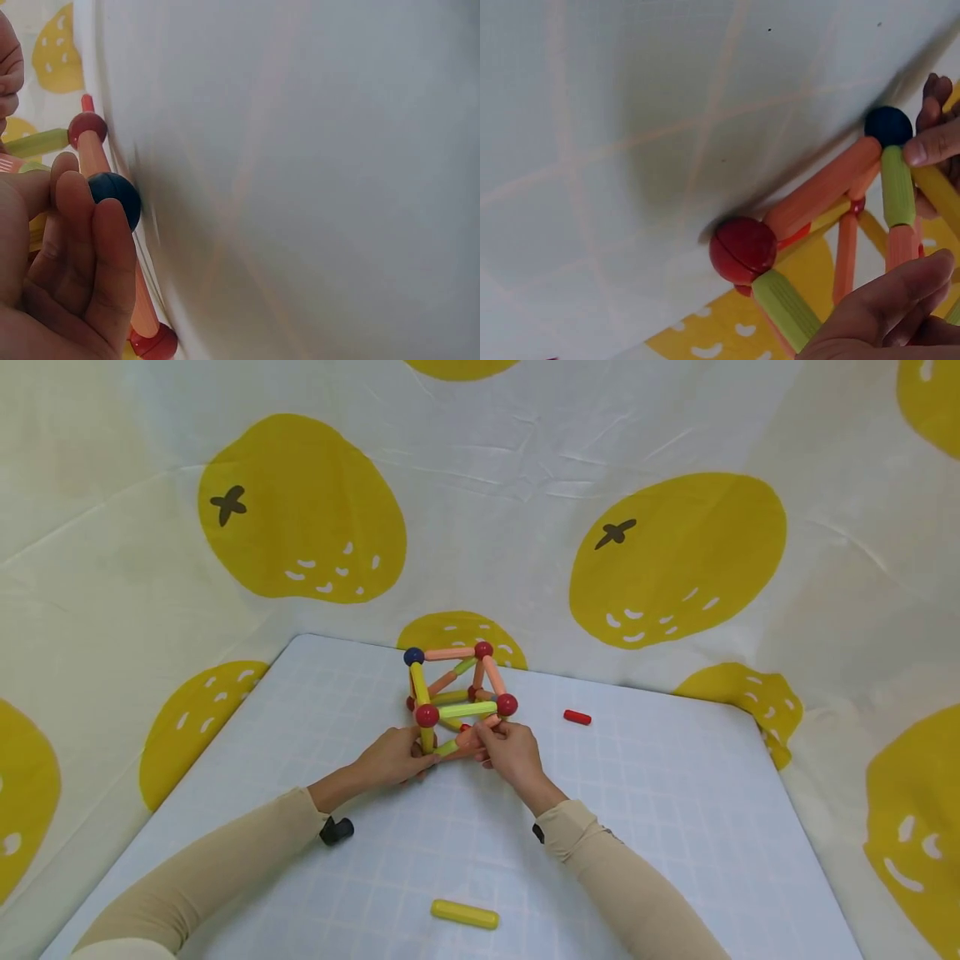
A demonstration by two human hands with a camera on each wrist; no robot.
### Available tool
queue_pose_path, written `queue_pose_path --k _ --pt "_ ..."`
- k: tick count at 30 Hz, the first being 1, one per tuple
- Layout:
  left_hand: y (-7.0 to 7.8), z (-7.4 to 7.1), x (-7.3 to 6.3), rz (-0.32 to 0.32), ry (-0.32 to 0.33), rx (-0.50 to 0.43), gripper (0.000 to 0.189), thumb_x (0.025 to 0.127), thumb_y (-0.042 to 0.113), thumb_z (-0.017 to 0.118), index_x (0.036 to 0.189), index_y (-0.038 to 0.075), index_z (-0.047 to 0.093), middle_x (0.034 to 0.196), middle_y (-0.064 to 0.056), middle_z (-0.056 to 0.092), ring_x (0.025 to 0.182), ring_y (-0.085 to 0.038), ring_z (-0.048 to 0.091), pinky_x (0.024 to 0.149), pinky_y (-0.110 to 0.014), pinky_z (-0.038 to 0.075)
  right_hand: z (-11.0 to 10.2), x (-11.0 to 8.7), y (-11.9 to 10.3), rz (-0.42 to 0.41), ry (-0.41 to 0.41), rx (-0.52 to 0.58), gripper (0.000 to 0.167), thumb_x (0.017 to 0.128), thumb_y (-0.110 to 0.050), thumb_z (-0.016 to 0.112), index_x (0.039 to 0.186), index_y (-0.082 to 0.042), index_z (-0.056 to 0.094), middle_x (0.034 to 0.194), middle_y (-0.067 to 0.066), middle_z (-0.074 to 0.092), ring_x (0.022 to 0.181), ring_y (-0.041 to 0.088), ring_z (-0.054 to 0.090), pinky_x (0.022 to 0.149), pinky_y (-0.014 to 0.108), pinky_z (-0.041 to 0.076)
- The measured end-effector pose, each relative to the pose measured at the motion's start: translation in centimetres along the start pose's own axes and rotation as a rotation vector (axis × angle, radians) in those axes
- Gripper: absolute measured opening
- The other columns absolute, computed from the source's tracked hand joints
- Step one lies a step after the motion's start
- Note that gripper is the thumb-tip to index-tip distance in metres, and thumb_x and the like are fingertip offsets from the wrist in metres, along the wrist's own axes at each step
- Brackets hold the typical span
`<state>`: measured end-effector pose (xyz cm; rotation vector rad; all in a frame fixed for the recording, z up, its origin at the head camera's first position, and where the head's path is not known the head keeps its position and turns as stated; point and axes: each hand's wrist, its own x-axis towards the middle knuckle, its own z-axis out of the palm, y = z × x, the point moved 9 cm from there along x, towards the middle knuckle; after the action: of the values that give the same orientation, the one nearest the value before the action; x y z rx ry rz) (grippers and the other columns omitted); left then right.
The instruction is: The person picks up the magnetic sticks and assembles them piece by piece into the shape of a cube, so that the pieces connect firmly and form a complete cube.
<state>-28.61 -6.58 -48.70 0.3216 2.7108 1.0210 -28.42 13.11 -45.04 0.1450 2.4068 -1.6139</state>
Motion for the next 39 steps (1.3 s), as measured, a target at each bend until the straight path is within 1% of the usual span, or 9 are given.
queue_pose_path --k 5,15,19,22,25,29,33,36,39 --pt "0.0 0.0 0.0 0.008 0.008 0.019 0.032 0.093 0.032 0.076 0.110 0.011 0.058 0.062 0.002 0.063 0.054 -0.014 0.060 0.052 -0.025 0.046 0.1 0.0 0.0 0.010 0.004 0.013 0.034 0.103 -0.033 0.061 0.110 -0.003 0.074 0.089 0.007 0.074 0.070 0.011 0.069 0.066 0.023 0.058" --pt "0.4 -0.2 -0.2 0.046 0.028 0.045 0.037 0.094 0.033 0.075 0.114 0.010 0.053 0.059 0.003 0.061 0.052 -0.014 0.058 0.051 -0.025 0.043 0.1 0.2 0.3 0.041 0.026 0.016 0.037 0.104 -0.037 0.058 0.104 -0.004 0.075 0.080 0.005 0.072 0.068 0.014 0.068 0.064 0.022 0.057" --pt "0.3 -0.3 -0.1 0.046 0.040 0.049 0.044 0.094 0.033 0.075 0.121 0.009 0.050 0.060 0.003 0.061 0.052 -0.014 0.058 0.051 -0.025 0.044 0.2 0.2 0.4 0.040 0.029 0.009 0.038 0.104 -0.037 0.059 0.102 -0.003 0.076 0.077 0.004 0.072 0.067 0.013 0.068 0.063 0.022 0.056" --pt "0.4 -0.5 -0.1 0.046 0.056 0.068 0.051 0.093 0.034 0.076 0.127 0.009 0.047 0.062 0.003 0.060 0.053 -0.014 0.057 0.052 -0.025 0.043 0.2 0.1 0.2 0.032 0.021 -0.002 0.038 0.104 -0.037 0.059 0.105 -0.003 0.076 0.079 0.005 0.073 0.067 0.013 0.068 0.063 0.022 0.056" --pt "0.5 -0.8 -0.2 0.058 0.080 0.101 0.057 0.093 0.034 0.076 0.132 0.008 0.045 0.062 0.002 0.056 0.053 -0.013 0.053 0.051 -0.023 0.040 0.2 -0.1 0.1 0.039 0.004 -0.030 0.037 0.103 -0.037 0.060 0.115 -0.004 0.074 0.083 0.007 0.073 0.067 0.013 0.067 0.065 0.022 0.056" --pt "0.9 -1.1 -0.5 0.089 0.116 0.135 0.062 0.093 0.032 0.076 0.137 0.006 0.041 0.061 0.002 0.050 0.052 -0.012 0.049 0.049 -0.022 0.035 0.2 -0.3 0.2 0.028 -0.054 -0.091 0.038 0.103 -0.036 0.060 0.122 -0.005 0.071 0.093 0.010 0.074 0.072 0.014 0.068 0.068 0.023 0.057" --pt "1.0 -1.3 -0.6 0.097 0.127 0.153 0.070 0.093 0.032 0.074 0.145 0.005 0.036 0.060 0.003 0.048 0.050 -0.011 0.048 0.048 -0.022 0.033 -0.4 -0.5 0.6 -0.008 -0.153 -0.227 0.037 0.104 -0.033 0.059 0.123 -0.003 0.069 0.101 0.012 0.075 0.078 0.016 0.069 0.071 0.026 0.058" --pt "0.9 -1.4 -0.6 0.100 0.125 0.166 0.071 0.094 0.033 0.074 0.147 0.005 0.036 0.059 0.004 0.049 0.050 -0.010 0.048 0.048 -0.022 0.033 -2.1 -0.1 1.6 -0.002 -0.190 -0.364 0.037 0.103 -0.032 0.059 0.126 -0.004 0.066 0.101 0.012 0.075 0.082 0.018 0.070 0.071 0.026 0.057" --pt "0.7 -1.5 -0.7 0.101 0.122 0.172 0.049 0.095 0.034 0.073 0.130 0.007 0.053 0.061 0.004 0.052 0.052 -0.010 0.049 0.049 -0.022 0.034 -5.1 1.1 3.1 0.023 -0.153 -0.454 0.040 0.103 -0.034 0.059 0.129 -0.004 0.063 0.100 0.010 0.074 0.082 0.019 0.070 0.069 0.025 0.055"
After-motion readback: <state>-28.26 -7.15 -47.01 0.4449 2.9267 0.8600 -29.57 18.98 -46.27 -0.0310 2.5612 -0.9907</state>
